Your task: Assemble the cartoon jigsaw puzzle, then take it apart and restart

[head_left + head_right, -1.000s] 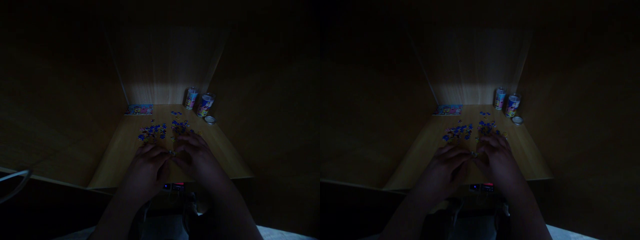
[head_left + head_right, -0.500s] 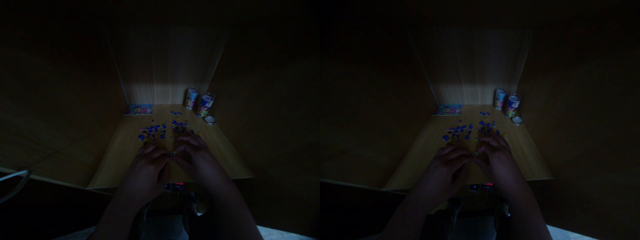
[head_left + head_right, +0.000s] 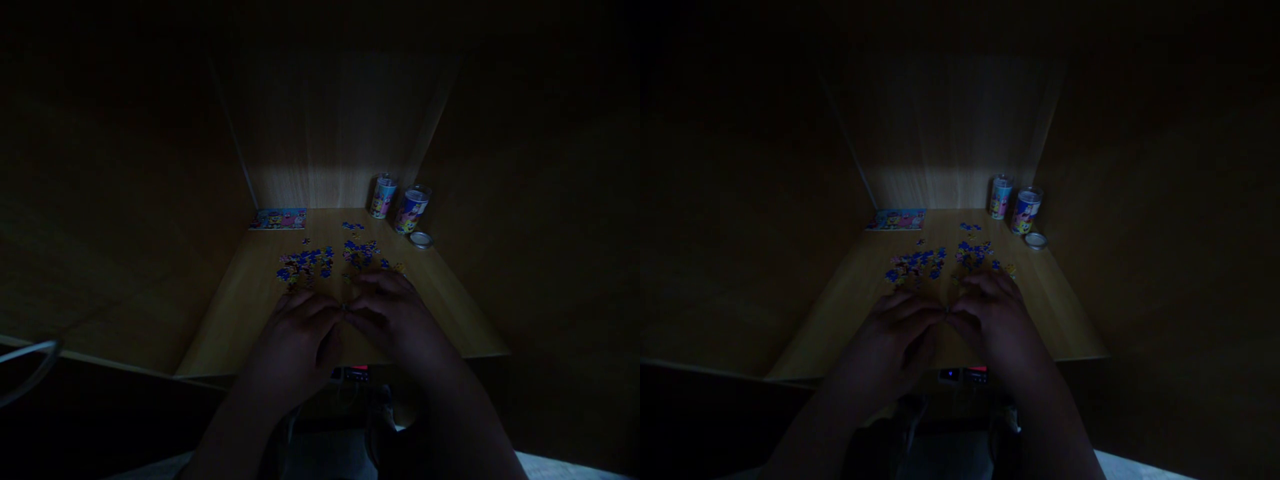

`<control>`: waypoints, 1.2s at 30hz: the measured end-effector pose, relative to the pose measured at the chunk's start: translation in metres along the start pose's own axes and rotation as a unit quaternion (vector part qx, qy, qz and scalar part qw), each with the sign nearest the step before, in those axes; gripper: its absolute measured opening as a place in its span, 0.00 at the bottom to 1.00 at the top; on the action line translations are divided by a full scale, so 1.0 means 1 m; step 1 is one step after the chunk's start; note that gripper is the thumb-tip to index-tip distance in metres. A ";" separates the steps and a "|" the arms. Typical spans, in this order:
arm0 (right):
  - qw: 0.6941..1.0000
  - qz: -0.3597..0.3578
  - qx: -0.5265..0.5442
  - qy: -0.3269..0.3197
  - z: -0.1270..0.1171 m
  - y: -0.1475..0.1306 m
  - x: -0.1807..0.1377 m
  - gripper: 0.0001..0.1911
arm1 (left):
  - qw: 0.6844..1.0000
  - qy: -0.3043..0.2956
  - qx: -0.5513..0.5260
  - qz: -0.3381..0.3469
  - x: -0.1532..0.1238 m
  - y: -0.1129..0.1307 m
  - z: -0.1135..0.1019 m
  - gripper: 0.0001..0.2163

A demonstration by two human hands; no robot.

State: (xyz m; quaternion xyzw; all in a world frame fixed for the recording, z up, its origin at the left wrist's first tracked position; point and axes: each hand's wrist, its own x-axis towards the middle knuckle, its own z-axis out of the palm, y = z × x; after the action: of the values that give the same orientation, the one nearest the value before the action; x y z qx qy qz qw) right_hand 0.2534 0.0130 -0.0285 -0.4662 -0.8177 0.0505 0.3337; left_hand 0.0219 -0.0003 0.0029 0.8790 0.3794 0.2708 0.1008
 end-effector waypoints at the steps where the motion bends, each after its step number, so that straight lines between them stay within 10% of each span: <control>1: 1.000 0.000 0.004 -0.003 0.000 -0.001 0.000 0.02 | 1.000 0.002 0.002 0.000 0.000 0.000 0.001 0.10; 10: 0.985 0.107 0.076 0.112 -0.019 -0.011 0.000 0.06 | 0.980 0.177 0.044 -0.075 -0.009 -0.012 -0.005 0.09; 15: 0.963 0.196 0.056 0.178 -0.025 -0.013 -0.002 0.19 | 0.994 0.093 0.058 0.029 -0.018 0.007 -0.005 0.07; 22: 0.955 0.250 0.039 0.153 -0.026 -0.015 -0.004 0.26 | 0.998 0.046 0.053 0.004 -0.015 0.035 0.018 0.13; 36: 0.989 0.116 -0.061 0.066 -0.021 0.004 -0.002 0.12 | 0.991 0.067 0.093 -0.073 -0.011 0.023 0.021 0.13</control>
State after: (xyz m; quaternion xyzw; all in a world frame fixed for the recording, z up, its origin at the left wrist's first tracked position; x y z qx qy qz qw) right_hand 0.2695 0.0090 -0.0151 -0.5798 -0.7359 0.0082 0.3497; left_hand 0.0415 -0.0235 -0.0098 0.8345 0.4720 0.2841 0.0123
